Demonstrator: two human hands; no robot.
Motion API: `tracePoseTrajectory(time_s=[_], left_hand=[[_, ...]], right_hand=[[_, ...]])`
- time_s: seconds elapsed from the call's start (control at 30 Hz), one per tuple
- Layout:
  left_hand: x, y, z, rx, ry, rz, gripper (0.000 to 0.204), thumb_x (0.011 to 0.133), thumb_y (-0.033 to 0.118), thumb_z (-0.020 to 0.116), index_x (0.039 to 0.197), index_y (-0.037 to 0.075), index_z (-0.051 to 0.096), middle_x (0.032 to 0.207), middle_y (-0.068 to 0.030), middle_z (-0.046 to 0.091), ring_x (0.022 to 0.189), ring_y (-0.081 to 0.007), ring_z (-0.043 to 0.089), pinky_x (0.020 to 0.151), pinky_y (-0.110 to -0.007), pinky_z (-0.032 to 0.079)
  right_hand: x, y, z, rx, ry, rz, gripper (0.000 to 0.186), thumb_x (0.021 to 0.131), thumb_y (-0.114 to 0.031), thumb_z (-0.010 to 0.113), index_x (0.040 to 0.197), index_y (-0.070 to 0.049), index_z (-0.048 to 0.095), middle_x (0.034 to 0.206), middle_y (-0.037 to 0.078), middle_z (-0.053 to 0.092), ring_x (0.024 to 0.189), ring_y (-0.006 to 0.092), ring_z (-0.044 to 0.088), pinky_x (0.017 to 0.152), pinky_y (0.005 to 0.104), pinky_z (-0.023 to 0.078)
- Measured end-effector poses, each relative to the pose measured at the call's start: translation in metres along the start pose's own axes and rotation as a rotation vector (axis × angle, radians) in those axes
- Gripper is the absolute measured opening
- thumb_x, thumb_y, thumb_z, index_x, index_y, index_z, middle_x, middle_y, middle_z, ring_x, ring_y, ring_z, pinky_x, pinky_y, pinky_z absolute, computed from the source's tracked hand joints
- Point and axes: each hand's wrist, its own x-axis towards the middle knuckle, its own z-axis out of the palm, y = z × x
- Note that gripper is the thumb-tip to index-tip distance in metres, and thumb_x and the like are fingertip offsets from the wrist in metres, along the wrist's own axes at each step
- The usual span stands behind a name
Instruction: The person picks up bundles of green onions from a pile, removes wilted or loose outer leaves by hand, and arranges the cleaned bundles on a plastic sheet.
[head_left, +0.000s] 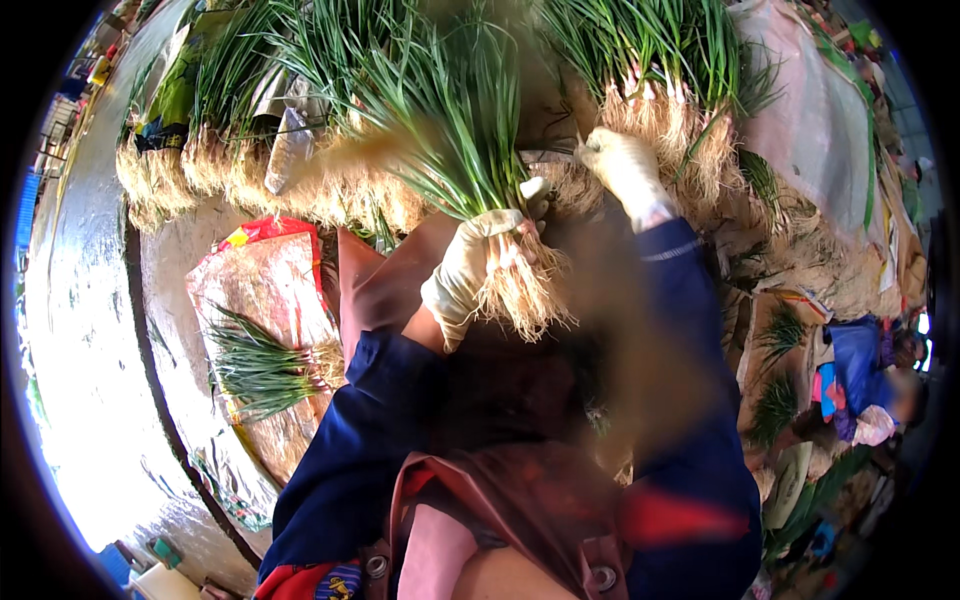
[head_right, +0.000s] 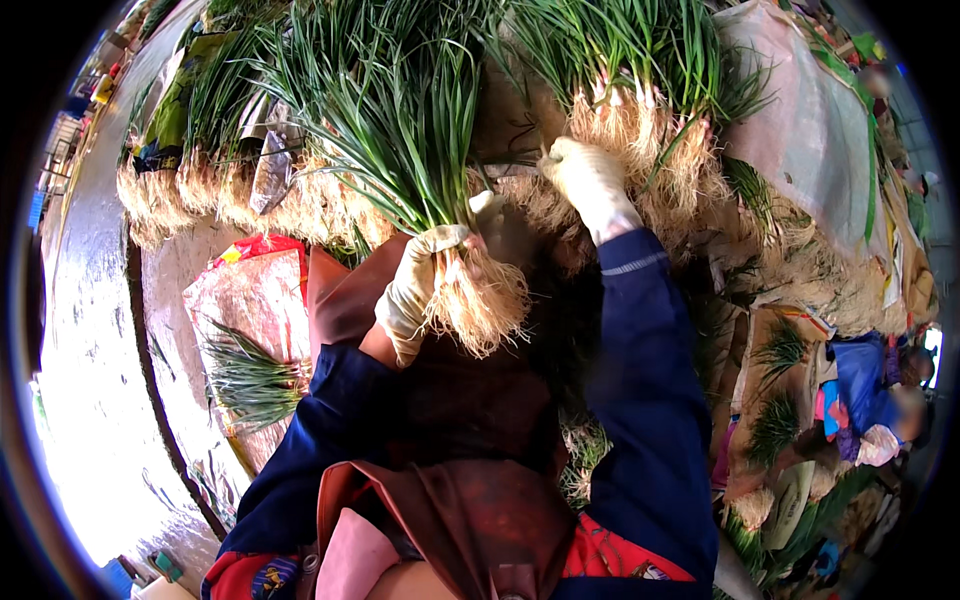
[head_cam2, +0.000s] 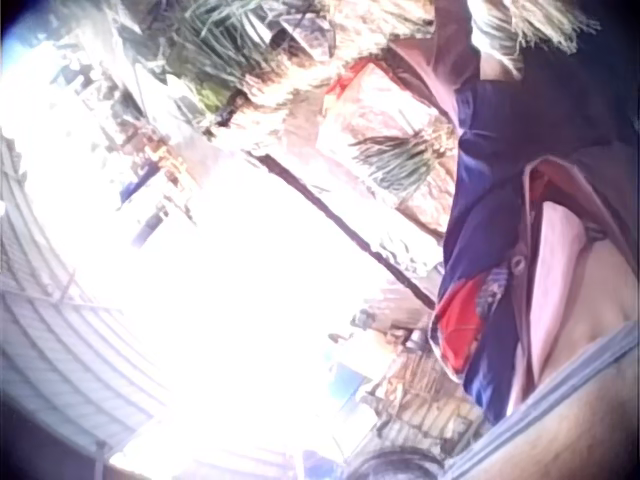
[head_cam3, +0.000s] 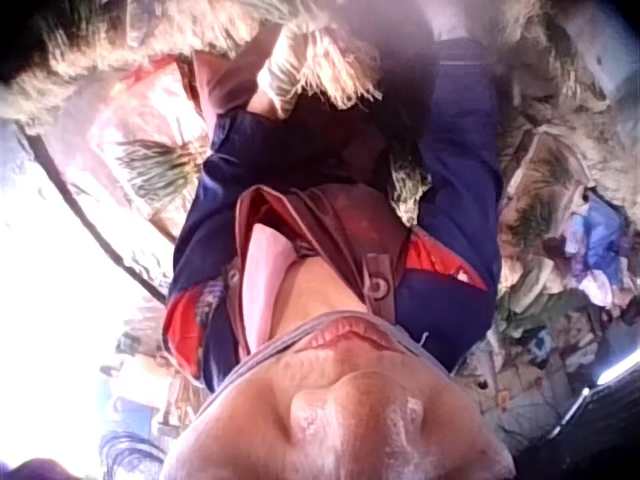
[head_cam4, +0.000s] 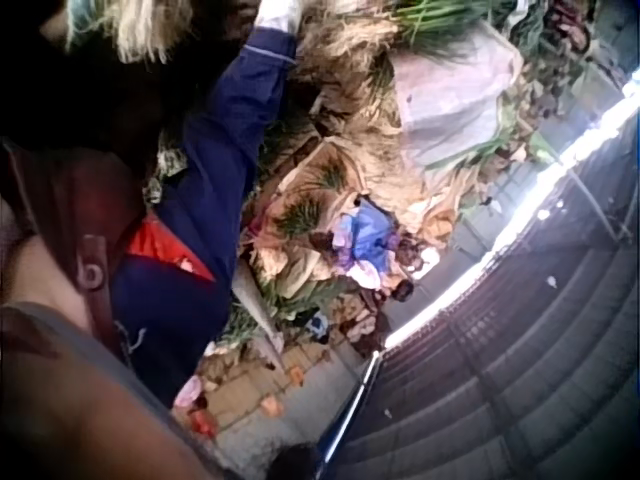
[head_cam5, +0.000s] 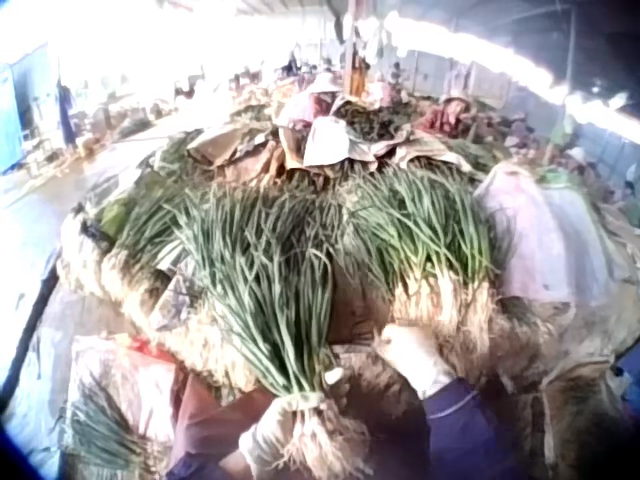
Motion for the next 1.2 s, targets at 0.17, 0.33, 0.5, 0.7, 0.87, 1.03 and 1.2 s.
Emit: tracePoseTrajectory(time_s=[0.17,0.33,0.5,0.7,0.87,1.03,1.2], left_hand=[[0.0,-0.006,-0.021,-0.047,0.087,0.003,0.046,0.082,0.01,0.058,0.126,0.0,0.046,0.087,-0.0089,0.057,0.082,-0.0179,0.055,0.069,-0.033,0.049],[0.002,-0.001,-0.005,-0.029,0.019,-0.029,0.026,0.082,0.008,0.058,0.106,-0.003,0.056,0.089,-0.01,0.059,0.084,-0.02,0.057,0.072,-0.031,0.05],[0.003,0.001,0.011,-0.071,-0.009,0.004,0.04,0.081,0.005,0.058,0.119,-0.004,0.05,0.099,-0.0097,0.057,0.09,-0.0204,0.057,0.077,-0.027,0.05],[0.006,-0.002,0.001,-0.171,-0.061,-0.018,0.05,0.081,0.0,0.058,0.128,-0.003,0.044,0.119,-0.0158,0.054,0.104,-0.0263,0.056,0.085,-0.03,0.051],[0.006,-0.002,0.005,-0.178,0.003,-0.06,0.051,0.081,0.0,0.057,0.13,-0.002,0.042,0.122,-0.0148,0.053,0.099,-0.0213,0.057,0.079,-0.031,0.053],[0.002,0.004,-0.006,-0.181,-0.057,-0.109,0.052,0.082,0.001,0.056,0.131,-0.002,0.041,0.124,-0.0127,0.052,0.088,-0.0155,0.057,0.074,-0.028,0.051],[-0.003,0.004,-0.006,-0.096,-0.109,-0.055,0.049,0.079,0.006,0.054,0.127,-0.003,0.046,0.124,-0.0136,0.051,0.084,-0.0119,0.053,0.08,-0.026,0.047]], right_hand=[[-0.054,-0.009,-0.01,0.566,-0.22,-0.055,0.017,0.083,-0.023,0.067,0.092,-0.009,0.065,0.07,0.006,0.067,0.057,0.0137,0.061,0.054,0.0284,0.046],[-0.081,-0.019,0.01,-0.134,0.249,-0.48,0.017,0.079,-0.027,0.067,0.085,-0.012,0.06,0.057,0.006,0.06,0.048,0.024,0.059,0.047,0.0322,0.047],[-0.102,-0.028,0.011,0.005,0.323,-0.704,0.009,0.082,-0.016,0.059,0.077,-0.009,0.054,0.06,0.009,0.058,0.051,0.0265,0.059,0.048,0.0373,0.048],[-0.088,-0.004,0.013,0.167,0.413,-0.35,0.02,0.082,-0.03,0.065,0.08,-0.011,0.057,0.059,0.011,0.06,0.054,0.03,0.06,0.051,0.0378,0.049],[-0.043,-0.038,0.006,0.883,-0.065,-0.017,0.033,0.08,-0.041,0.069,0.087,-0.01,0.061,0.068,0.003,0.063,0.053,0.0123,0.057,0.052,0.0273,0.045],[-0.011,-0.025,0.01,1.176,-0.246,-0.168,0.015,0.083,-0.022,0.068,0.086,-0.008,0.063,0.071,0.0,0.062,0.054,0.0078,0.054,0.052,0.0219,0.045],[-0.001,0.044,0.011,0.767,0.109,0.111,0.016,0.082,-0.008,0.065,0.098,-0.006,0.063,0.084,0.008,0.065,0.073,0.0133,0.064,0.059,0.023,0.054]])
